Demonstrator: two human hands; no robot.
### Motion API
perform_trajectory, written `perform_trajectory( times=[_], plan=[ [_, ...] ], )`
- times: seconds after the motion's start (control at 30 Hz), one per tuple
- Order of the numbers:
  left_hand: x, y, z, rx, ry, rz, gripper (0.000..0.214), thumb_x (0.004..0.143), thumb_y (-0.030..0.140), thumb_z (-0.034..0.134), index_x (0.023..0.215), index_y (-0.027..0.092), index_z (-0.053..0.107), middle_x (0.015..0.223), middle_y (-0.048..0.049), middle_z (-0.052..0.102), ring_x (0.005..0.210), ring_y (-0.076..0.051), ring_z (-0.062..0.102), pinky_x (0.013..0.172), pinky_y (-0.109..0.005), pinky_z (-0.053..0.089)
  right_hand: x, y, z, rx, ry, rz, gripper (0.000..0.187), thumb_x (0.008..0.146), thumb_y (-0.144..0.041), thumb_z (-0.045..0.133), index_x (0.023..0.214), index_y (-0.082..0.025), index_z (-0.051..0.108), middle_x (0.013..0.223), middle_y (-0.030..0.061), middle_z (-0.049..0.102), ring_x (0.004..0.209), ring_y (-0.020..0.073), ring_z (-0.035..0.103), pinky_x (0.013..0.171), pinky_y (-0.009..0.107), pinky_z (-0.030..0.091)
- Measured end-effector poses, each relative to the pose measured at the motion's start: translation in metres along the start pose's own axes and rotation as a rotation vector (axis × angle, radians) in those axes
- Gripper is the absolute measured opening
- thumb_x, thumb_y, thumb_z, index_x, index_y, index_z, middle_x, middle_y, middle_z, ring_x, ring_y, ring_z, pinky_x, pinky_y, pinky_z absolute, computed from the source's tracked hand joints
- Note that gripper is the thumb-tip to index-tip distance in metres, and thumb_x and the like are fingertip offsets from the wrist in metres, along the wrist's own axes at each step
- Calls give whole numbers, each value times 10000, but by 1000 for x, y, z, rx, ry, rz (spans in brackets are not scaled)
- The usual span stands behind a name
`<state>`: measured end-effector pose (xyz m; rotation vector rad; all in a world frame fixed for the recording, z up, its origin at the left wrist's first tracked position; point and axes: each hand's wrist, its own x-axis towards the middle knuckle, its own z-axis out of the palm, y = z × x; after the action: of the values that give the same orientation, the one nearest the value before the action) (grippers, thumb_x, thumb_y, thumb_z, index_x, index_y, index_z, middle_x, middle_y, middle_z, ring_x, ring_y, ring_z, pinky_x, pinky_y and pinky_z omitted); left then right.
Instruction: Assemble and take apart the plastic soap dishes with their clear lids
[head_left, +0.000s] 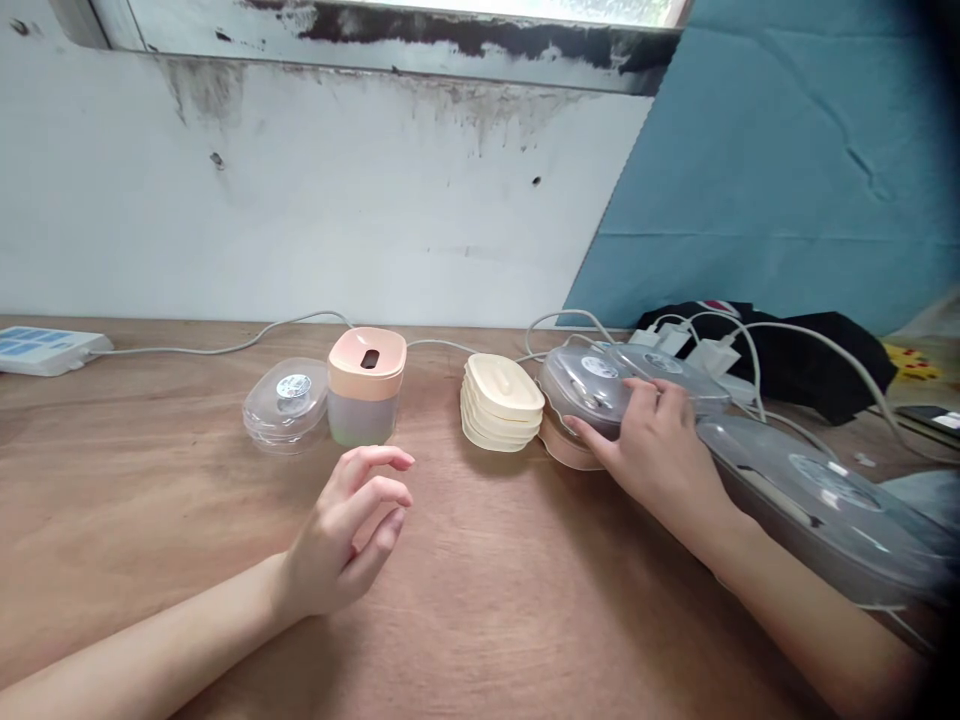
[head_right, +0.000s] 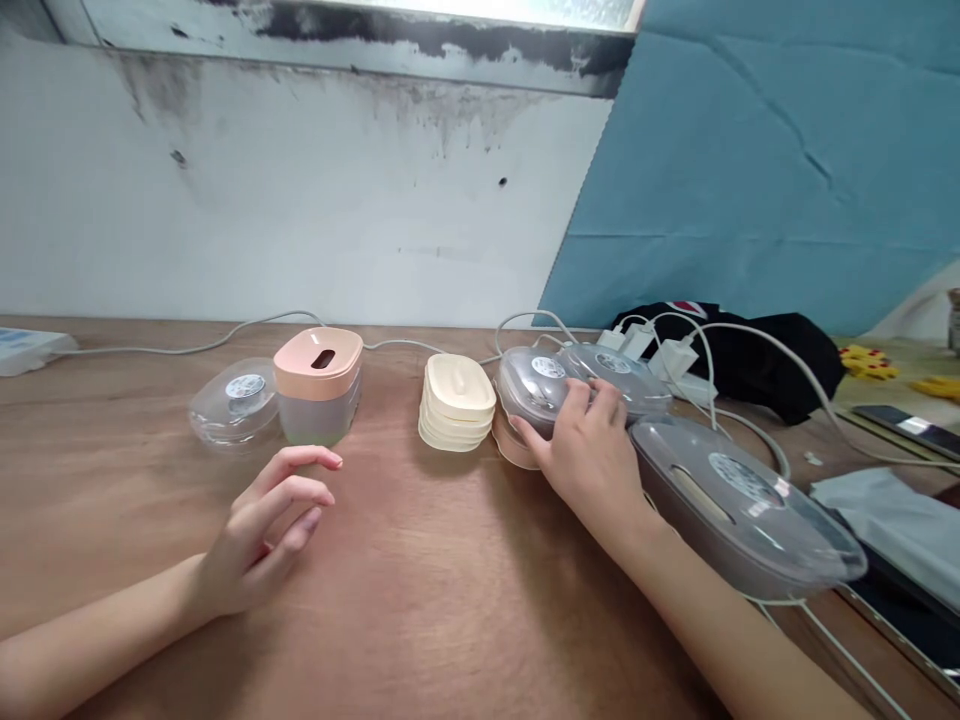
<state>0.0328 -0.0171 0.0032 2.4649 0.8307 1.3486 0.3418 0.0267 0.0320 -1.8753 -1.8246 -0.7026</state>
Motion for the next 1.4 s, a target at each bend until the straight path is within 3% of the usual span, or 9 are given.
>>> perform_trajectory(
  times=[0.17,0.27,0.33,0.4,0.43,0.53,0.63,0.83,1.4],
  plan=[
    [0,-1,1,30,-55,-24,157,849,82,384,899,186,490,1097,-107,494,1032,-215,494,883,-382,425,4,-3,0,-94,39,-40,666,820,-511,491,1186,44,444,1136,331,469,1124,439,438,823,516,449],
    [1,-3,3,126,-198,-51,179,843,111,409,974,178,511,1179,-119,502,1115,-224,471,952,-402,390,-5,-19,-5,-40,127,-105,593,837,-424,507,1253,-15,400,1272,315,395,1256,462,296,921,617,341],
    [2,-4,4,212,-337,-63,253,850,150,426,1089,158,510,1272,-139,479,1203,-241,424,1022,-443,325,-20,-38,-10,89,104,-270,537,855,-347,493,1288,-51,378,1364,285,324,1329,428,181,997,636,245],
    [4,-5,4,288,-487,-93,368,872,226,437,1224,120,463,1364,-163,418,1283,-265,352,1064,-480,265,-37,-58,-13,318,-62,-556,504,871,-287,454,1321,-80,359,1420,237,289,1367,348,136,1049,562,256],
    [5,-6,4,315,-557,-119,429,886,272,435,1277,97,428,1398,-173,382,1311,-275,317,1073,-491,249,-44,-66,-14,410,-203,-683,526,882,-291,434,1357,-92,326,1455,209,255,1379,319,115,1060,528,272],
    [8,-5,3,346,-708,-192,551,909,370,409,1358,56,345,1448,-179,286,1352,-287,232,1084,-496,234,-57,-80,-16,525,-586,-871,595,916,-394,371,1426,-121,231,1499,155,197,1383,283,123,1072,491,284],
    [9,-4,3,352,-758,-214,573,914,387,395,1381,64,315,1464,-162,238,1364,-277,191,1100,-487,200,-57,-80,-13,537,-712,-845,562,930,-427,325,1433,-194,231,1504,95,196,1379,268,146,1086,522,231],
    [9,-5,4,388,-781,-216,567,922,393,369,1392,82,300,1477,-138,207,1374,-254,158,1112,-469,175,-61,-78,-9,518,-665,-641,495,926,-346,347,1407,-238,307,1497,93,213,1373,273,164,1069,530,258],
    [9,-6,4,392,-774,-205,566,928,404,350,1394,88,296,1483,-128,206,1375,-252,160,1111,-464,183,-63,-80,-10,527,-634,-648,481,923,-342,356,1390,-226,346,1484,113,252,1368,281,187,1057,534,276]
  ],
)
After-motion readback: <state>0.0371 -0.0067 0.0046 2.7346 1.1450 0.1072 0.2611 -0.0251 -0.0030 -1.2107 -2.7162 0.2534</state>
